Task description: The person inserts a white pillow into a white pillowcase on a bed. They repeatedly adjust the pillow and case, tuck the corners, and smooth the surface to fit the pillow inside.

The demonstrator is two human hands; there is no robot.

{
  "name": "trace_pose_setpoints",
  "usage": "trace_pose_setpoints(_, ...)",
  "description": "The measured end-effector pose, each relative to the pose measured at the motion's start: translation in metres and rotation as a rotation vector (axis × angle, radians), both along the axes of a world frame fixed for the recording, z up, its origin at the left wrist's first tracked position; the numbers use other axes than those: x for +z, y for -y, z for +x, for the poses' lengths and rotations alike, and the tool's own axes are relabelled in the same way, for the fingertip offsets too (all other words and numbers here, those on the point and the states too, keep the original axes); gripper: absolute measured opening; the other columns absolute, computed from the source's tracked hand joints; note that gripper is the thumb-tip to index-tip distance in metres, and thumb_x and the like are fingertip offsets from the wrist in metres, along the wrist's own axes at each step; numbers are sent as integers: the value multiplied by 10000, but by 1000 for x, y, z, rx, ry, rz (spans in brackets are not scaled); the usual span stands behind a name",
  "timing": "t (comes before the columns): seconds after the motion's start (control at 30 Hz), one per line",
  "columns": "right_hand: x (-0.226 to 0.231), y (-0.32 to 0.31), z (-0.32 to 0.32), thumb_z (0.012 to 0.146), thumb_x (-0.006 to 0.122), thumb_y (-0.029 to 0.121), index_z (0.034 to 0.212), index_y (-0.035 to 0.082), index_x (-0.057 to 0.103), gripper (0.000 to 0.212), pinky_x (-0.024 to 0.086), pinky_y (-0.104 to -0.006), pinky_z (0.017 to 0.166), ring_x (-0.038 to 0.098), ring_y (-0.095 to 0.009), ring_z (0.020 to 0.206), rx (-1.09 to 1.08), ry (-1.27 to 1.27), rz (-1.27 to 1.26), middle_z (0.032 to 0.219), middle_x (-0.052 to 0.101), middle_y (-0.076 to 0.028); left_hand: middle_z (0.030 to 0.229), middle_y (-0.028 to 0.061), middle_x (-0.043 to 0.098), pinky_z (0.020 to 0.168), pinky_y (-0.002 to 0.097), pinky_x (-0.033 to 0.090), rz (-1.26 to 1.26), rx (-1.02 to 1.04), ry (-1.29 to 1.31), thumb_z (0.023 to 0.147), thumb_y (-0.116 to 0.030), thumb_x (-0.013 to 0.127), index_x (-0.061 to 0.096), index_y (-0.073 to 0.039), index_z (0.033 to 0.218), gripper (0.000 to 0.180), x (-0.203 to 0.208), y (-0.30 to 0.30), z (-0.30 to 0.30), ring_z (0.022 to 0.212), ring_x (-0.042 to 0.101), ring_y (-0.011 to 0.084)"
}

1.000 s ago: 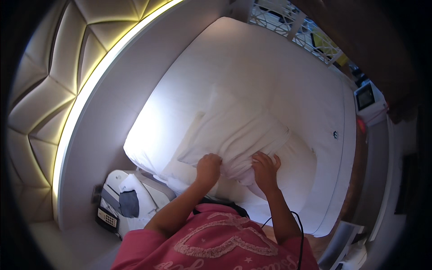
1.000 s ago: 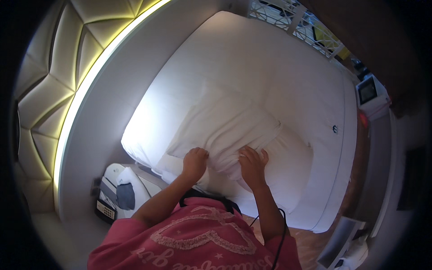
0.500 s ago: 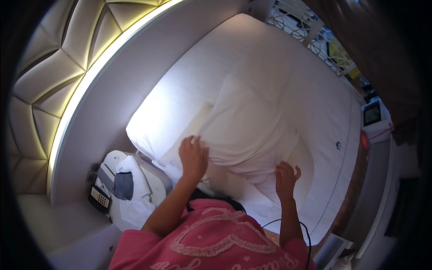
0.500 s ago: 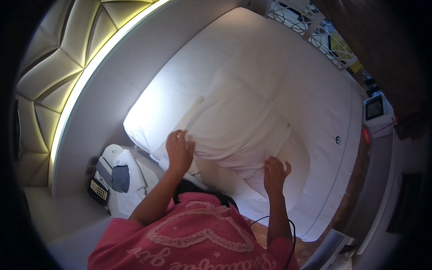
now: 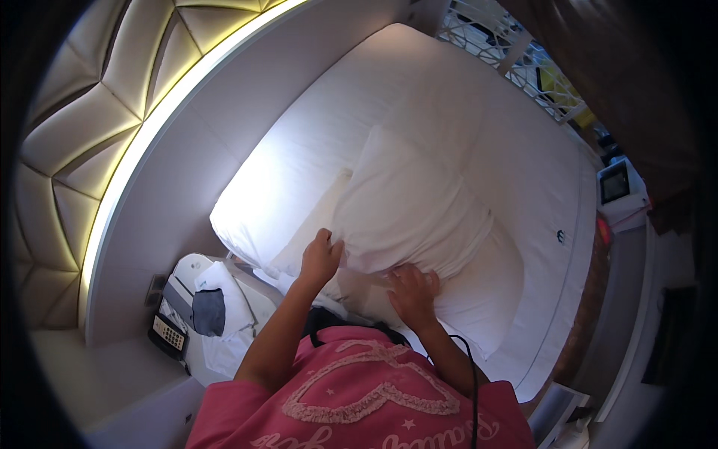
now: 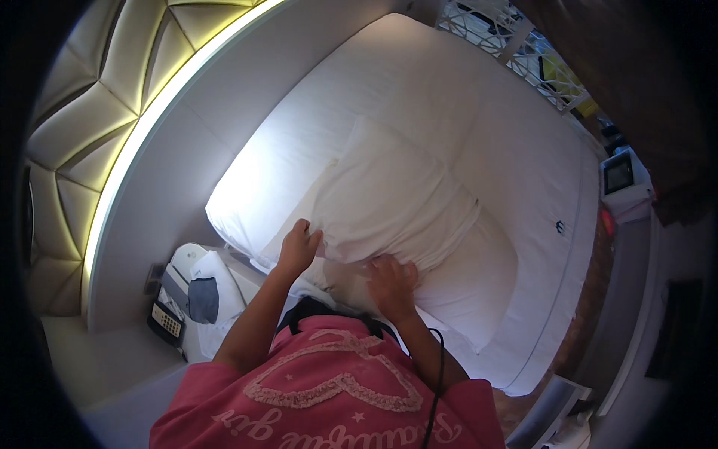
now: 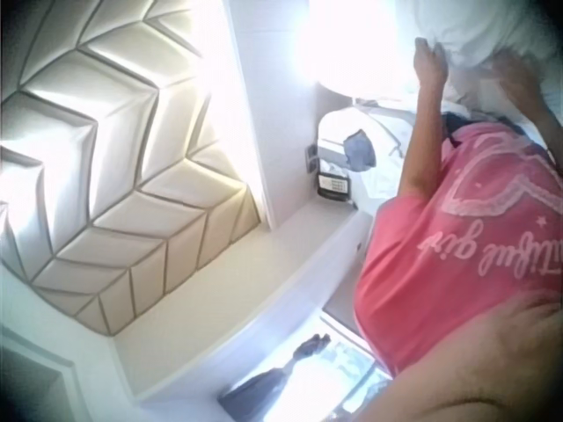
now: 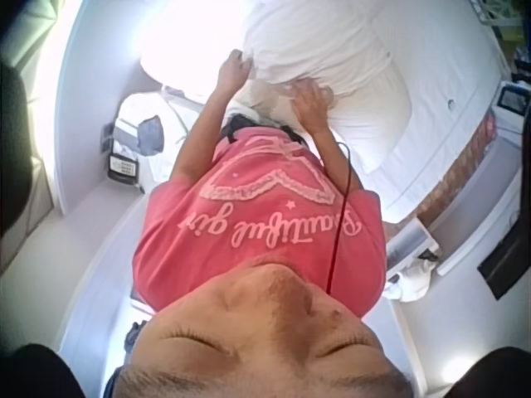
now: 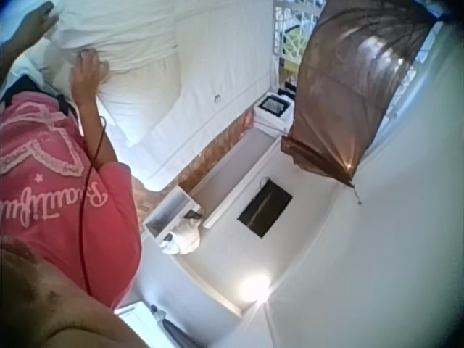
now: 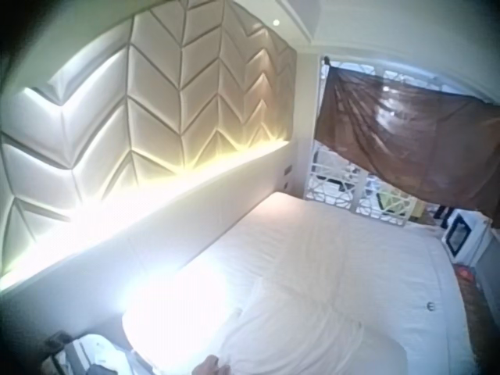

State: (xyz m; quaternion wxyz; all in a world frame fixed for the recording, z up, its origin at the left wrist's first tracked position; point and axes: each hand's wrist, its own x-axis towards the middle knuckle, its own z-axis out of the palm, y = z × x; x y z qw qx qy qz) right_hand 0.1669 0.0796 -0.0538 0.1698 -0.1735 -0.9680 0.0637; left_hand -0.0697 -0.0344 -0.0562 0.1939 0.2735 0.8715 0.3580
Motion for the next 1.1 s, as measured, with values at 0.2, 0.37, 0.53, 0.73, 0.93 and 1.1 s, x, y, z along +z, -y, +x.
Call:
trace_pose_setpoints(0.2, 15, -24, 5, 836, 713, 224, 1060, 168, 658, 237, 203, -539, 1086, 503, -227, 1249, -303, -206, 34, 1174, 606, -10, 939, 63, 665, 671, 279, 482, 404, 6, 322, 964, -91, 610, 597, -47, 1100, 143, 91, -35, 12, 791, 612, 120)
trace_pose_setpoints(0.37, 36, -46, 30, 823, 716, 164, 962, 155, 631, 163, 218, -512, 1069, 541, -220, 1173, -359, -275, -12, 1070, 623, -2, 927, -12, 655, 685, 213, 449, 728, 20, 457, 932, -79, 648, 669, -37, 1010, 91, 114, -62, 7, 817, 554, 40)
trace_pose_setpoints(0.53, 34, -60, 83, 838, 715, 136, 952, 126, 642, 136, 248, -477, 1031, 568, -241, 1125, -536, -245, 20, 1016, 638, -25, 930, -12, 670, 586, 220, 443, 645, 47, 470, 959, -118, 642, 709, -44, 1058, 141, 134, -75, -1, 663, 535, 35)
trace_pose_setpoints(0.73, 12, -36, 56, 853, 755, 261, 1048, 120, 631, 271, 295, -461, 993, 539, -272, 1103, -805, -527, -33, 1030, 620, -26, 1012, 45, 690, 702, 243, 499, 544, -112, 357, 976, -153, 652, 704, -51, 1206, 257, 111, -83, 5, 838, 625, 103)
trace_pose_setpoints(0.93, 0, -46, 38, 850, 738, 263, 926, 122, 619, 199, 326, -445, 888, 542, -259, 962, -964, -406, -176, 909, 603, -15, 1100, 124, 683, 841, 322, 540, 398, -294, 31, 840, -64, 783, 681, -56, 1252, 424, 116, -72, 19, 994, 672, 207)
trace_pose_setpoints(1.1, -4, -46, 38, 842, 734, 226, 784, 127, 572, 198, 334, -441, 793, 544, -262, 822, -901, -385, -149, 765, 559, -7, 1116, 98, 695, 808, 300, 552, 404, -227, -96, 827, 8, 774, 687, -30, 1210, 395, 90, -76, -14, 958, 671, 167)
